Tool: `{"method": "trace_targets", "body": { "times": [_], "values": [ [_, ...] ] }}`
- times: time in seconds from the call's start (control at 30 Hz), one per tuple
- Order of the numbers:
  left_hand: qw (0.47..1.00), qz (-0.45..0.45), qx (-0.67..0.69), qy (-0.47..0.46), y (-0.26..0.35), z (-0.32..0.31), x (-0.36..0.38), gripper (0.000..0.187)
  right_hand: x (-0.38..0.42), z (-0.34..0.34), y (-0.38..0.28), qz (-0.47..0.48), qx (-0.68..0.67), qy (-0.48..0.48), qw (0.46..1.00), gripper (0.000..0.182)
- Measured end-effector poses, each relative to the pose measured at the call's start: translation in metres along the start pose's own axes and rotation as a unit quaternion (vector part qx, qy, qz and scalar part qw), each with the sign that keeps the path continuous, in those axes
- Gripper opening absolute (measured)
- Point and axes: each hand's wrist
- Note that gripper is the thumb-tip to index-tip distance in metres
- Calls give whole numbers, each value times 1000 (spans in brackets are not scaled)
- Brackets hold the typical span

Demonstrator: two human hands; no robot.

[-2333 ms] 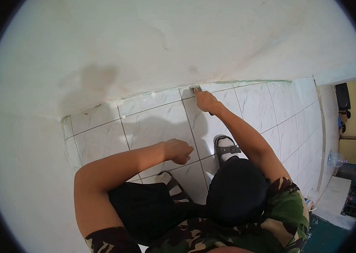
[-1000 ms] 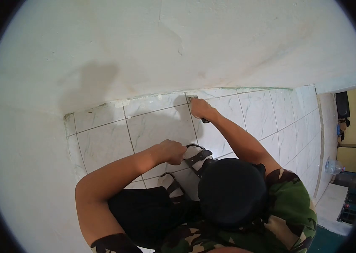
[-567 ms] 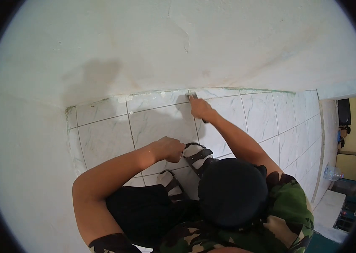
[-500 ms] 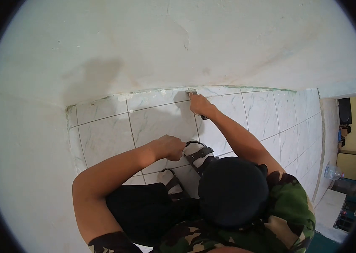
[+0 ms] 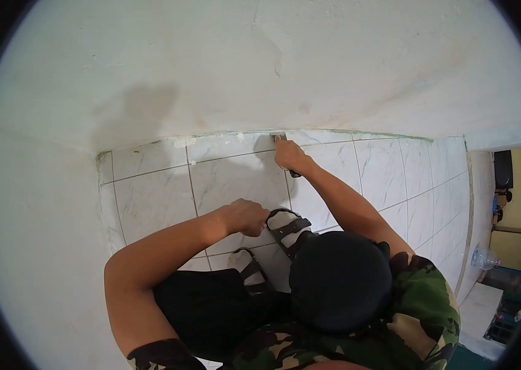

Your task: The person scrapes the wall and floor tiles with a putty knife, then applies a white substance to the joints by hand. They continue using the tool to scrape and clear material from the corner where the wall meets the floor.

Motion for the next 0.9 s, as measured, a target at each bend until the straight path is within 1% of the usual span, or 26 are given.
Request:
{"method": "trace_targets", "body": {
  "times": [0.13, 0.2, 0.23, 0.3, 0.33, 0.4, 0.53, 0.6, 0.73, 0.83, 0.9],
  "values": [
    [1000, -10, 5, 18, 0, 0, 3, 30, 21, 4, 5, -17, -11, -6, 1000, 43],
    [1000, -3, 12, 25, -2, 0, 7, 30, 34, -1, 17, 21, 36, -58, 997, 50],
    [1000, -6, 14, 21, -4, -3, 8, 30, 46, 0, 13, 19, 35, -62, 997, 50],
    [1000, -1, 5, 19, -8, -5, 9, 30, 67, 6, 10, -19, 28, -56, 998, 56],
    [1000, -1, 7, 19, -10, -6, 9, 30, 68, 2, 11, -19, 29, -57, 998, 56],
    [1000, 5, 14, 17, -11, -10, 9, 31, 69, -10, 12, -22, 16, -10, 1000, 60],
    [1000, 4, 16, 4, -14, -10, 6, 31, 64, -16, 12, -20, 3, -18, 1000, 58],
    [1000, 9, 16, -11, -13, -10, 4, 31, 62, -16, 10, -29, 7, -8, 1000, 58],
    [1000, 2, 11, -1, -12, -6, 3, 31, 71, -18, 9, -22, 15, 14, 1000, 59],
    [1000, 7, 22, -2, -12, -6, 3, 31, 76, -11, 5, 0, 31, -9, 999, 58],
    [1000, 4, 17, -5, -16, -13, 4, 31, 73, -11, 0, 34, 7, 5, 999, 56]
  ]
}}
Point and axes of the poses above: each hand's wrist, its own x-axis away from the middle knuckle, its own z-axis out of the back of the hand, y = z × x, and after that the axes turned 5 degrees about -z, right-handed
